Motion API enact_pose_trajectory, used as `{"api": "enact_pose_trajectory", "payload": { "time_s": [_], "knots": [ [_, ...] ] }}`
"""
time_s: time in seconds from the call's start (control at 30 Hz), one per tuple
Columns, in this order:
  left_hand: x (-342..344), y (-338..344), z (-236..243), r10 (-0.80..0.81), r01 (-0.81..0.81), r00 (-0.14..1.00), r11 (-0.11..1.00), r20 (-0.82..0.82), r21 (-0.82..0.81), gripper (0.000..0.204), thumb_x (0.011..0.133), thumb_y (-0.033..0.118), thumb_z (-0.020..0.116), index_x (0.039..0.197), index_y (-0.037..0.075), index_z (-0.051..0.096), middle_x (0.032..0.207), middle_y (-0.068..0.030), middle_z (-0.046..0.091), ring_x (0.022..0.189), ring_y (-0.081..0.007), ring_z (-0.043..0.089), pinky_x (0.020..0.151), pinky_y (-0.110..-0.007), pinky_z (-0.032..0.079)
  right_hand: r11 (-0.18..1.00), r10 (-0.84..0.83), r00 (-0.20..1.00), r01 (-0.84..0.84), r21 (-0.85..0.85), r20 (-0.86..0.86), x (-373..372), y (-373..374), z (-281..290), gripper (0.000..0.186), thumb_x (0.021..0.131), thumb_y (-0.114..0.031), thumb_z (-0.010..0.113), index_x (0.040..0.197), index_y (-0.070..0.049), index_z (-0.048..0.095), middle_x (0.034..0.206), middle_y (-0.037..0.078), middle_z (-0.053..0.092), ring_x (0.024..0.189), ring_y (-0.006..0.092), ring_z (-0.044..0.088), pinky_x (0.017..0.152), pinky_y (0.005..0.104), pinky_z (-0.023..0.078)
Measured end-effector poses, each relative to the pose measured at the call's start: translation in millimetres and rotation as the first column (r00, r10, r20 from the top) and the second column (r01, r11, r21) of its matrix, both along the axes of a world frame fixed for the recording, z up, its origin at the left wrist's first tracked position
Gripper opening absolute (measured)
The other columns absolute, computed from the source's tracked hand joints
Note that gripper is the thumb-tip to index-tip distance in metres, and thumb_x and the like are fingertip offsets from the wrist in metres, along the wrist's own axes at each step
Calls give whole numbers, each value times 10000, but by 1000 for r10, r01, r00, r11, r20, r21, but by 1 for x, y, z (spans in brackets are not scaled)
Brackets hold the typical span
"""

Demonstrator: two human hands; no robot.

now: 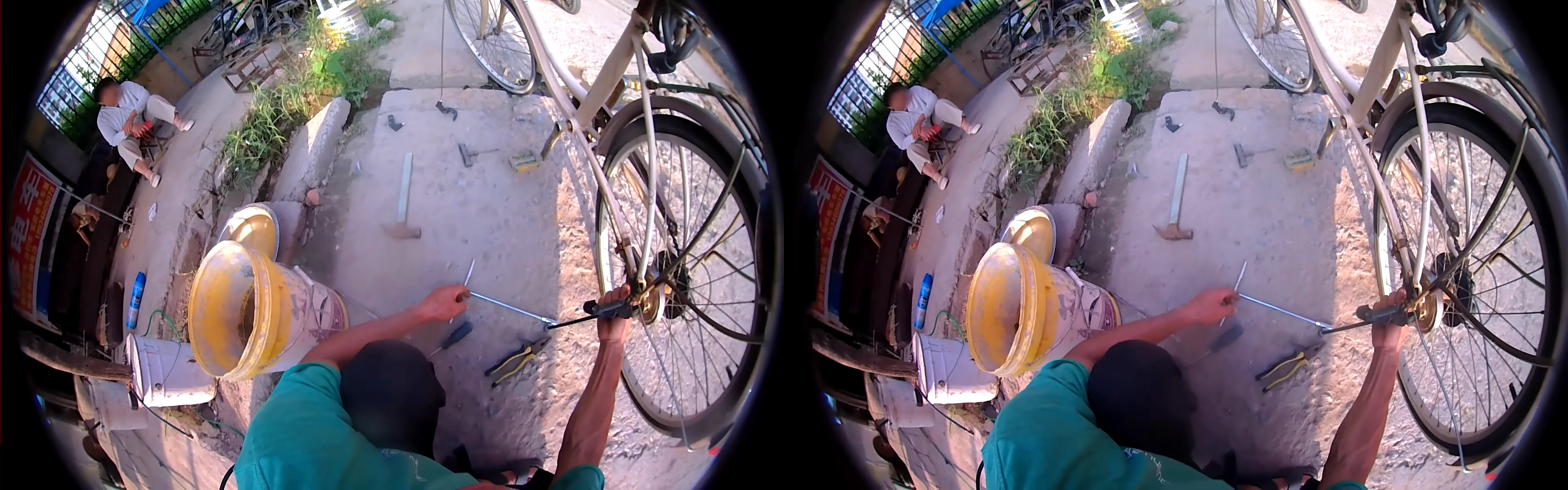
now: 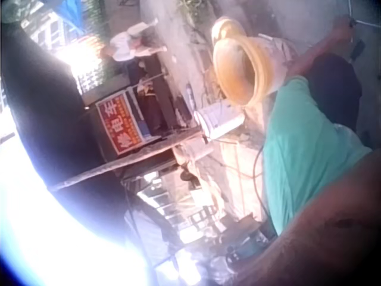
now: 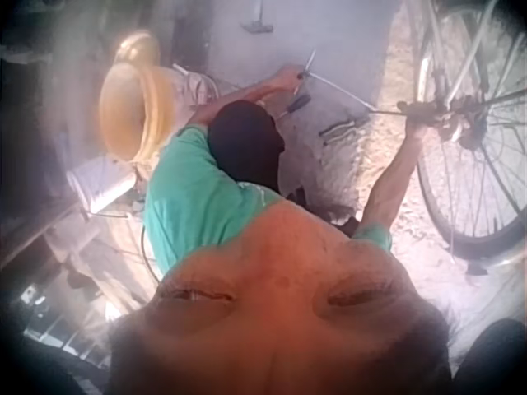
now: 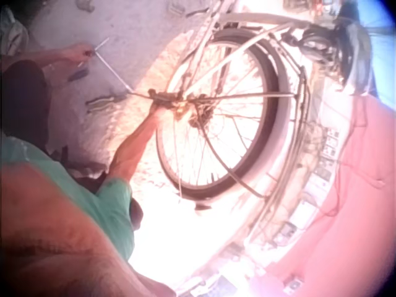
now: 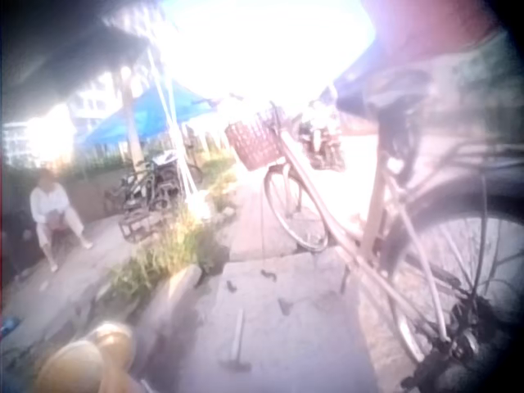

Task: The person uses a T-handle wrench and pliers to work on the rear axle and chain area of a bicycle, then moves to the handlebars and front basket area.

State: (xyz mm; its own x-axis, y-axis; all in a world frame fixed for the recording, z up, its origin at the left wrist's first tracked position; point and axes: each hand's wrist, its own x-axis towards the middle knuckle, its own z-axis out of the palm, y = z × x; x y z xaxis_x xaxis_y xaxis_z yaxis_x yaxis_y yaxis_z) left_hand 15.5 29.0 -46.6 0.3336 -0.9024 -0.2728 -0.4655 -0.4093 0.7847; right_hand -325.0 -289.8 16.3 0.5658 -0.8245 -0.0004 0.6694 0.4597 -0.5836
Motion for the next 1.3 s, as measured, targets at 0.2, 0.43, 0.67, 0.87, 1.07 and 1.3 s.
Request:
{"api": "enact_pose_trajectory", "payload": {
  "time_s": [0.2,0.43,0.67,0.87,1.07,1.3],
  "knots": [
    [6,-10,19,-38,38,999,999,16,1,366,884,242,715,1174,22,682,985,-149,723,916,-283,697,821,-413,552,999,35,999,-35,3,21,-2,1,-3,175,1094,-222,503,928,-170,489,724,-58,289,614,80,284,571,273,266],
    [29,-74,109,-221,245,957,962,190,-116,389,891,273,735,1153,-8,673,1010,-173,720,901,-321,703,810,-420,552,1000,-12,1000,11,-13,-29,5,7,1,170,1087,-235,528,934,-169,494,712,-66,288,615,77,284,571,275,266],
    [-21,-198,206,-412,493,803,865,431,-93,468,892,345,715,1230,26,662,1149,-187,679,1046,-349,677,910,-446,536,988,-116,975,133,83,-190,7,4,0,209,1054,-258,573,883,-188,475,680,-54,294,593,98,304,570,294,271],
    [-99,-265,165,-103,261,918,884,383,-387,714,852,304,790,1452,45,503,1297,-221,601,1088,-327,659,930,-430,541,992,-114,968,122,24,-222,13,7,0,254,1046,-364,611,885,-198,505,678,-62,337,609,101,332,589,288,300],
    [-150,-271,161,-70,127,986,903,152,-409,938,788,315,854,1531,60,344,1389,-212,498,1255,-414,578,1013,-486,514,988,-129,964,145,55,-233,9,8,1,211,1040,-343,617,908,-203,531,696,-73,348,621,97,342,602,280,309],
    [-164,-279,136,-60,121,988,869,140,-480,915,779,316,873,1515,79,386,1284,-173,532,1042,-319,641,925,-447,537,987,-68,986,88,133,-151,15,13,11,213,1046,-312,601,873,-216,520,701,-79,334,637,93,339,613,270,306]
  ]
}}
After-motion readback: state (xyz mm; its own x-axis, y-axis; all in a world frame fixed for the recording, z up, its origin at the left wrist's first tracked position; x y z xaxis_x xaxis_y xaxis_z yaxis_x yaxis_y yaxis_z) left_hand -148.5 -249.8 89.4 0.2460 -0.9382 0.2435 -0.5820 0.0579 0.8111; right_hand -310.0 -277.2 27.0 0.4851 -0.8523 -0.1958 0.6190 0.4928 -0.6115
